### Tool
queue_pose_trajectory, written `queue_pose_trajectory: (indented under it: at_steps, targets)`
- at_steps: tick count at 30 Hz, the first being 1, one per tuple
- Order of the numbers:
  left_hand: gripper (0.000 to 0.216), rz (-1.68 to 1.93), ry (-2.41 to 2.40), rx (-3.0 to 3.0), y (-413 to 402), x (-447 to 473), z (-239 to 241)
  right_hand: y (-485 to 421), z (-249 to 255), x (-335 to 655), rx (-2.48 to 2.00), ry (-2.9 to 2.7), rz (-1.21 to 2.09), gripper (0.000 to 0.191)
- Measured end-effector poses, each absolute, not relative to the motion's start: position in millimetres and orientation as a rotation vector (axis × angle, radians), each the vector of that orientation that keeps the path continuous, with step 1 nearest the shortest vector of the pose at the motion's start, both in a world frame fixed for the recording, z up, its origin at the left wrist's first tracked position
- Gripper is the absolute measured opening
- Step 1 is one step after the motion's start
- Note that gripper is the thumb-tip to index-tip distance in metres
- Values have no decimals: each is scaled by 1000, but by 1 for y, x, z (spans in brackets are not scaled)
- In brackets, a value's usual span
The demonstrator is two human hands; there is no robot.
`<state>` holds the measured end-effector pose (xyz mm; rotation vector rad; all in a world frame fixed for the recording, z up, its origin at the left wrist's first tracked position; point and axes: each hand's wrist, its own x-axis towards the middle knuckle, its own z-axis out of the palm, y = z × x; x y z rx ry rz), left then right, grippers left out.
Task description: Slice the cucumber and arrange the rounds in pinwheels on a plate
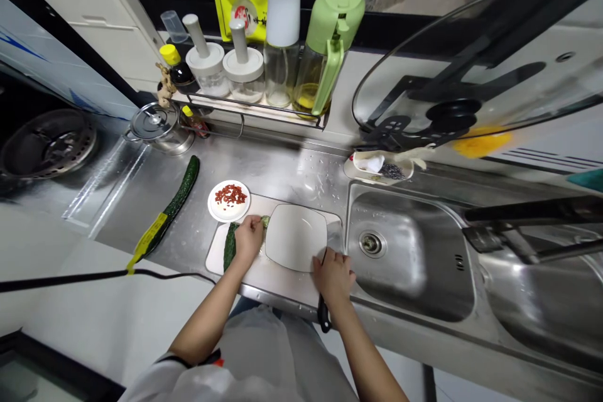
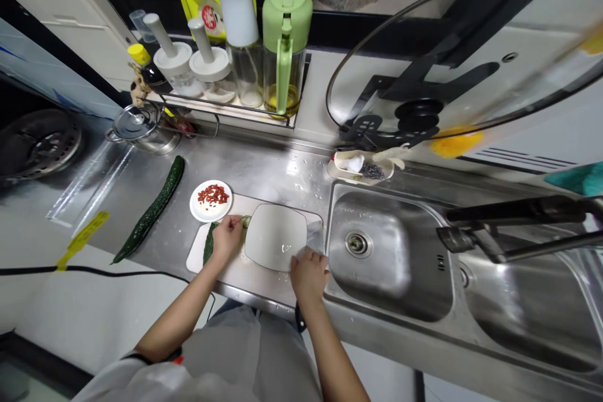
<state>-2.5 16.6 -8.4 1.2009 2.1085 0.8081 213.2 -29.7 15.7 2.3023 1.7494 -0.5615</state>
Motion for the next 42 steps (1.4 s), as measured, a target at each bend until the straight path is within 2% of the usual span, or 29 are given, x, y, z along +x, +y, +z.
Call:
queue_pose_trajectory:
  at_steps: [3,6,10,15,18,25,32,36,42]
  targets:
    - [17,851,2020,1149,14,-3,2,-29,16,217,2413,1750,-563,40]
    - [21,866,1816,1095,12,3,10,-23,14,218,2484,1986,-726,39]
    - [28,807,1522,994,9,19,20,-7,11,211,2404,2321,-1201,35]
    - [32,745,1369,931,7,35,26,3,11,201,2259,2097,-1956,31]
    - [31,743,1328,897,6,38,24,2,11,200,2230,2022,-2135,28]
    - [33,724,1433,928,2,37,13,0,14,204,2211,2049,-2131,27]
    - [56,390,1405,500,4,38,10,-1,27,209,2124,2315,-1732,21]
    - [50,373,1291,346,9,40,10,-1,36,211,1968,2482,-1595,19]
    - [38,441,1196,338,15,42,5,-1,33,213,1957,2450,-1574,20]
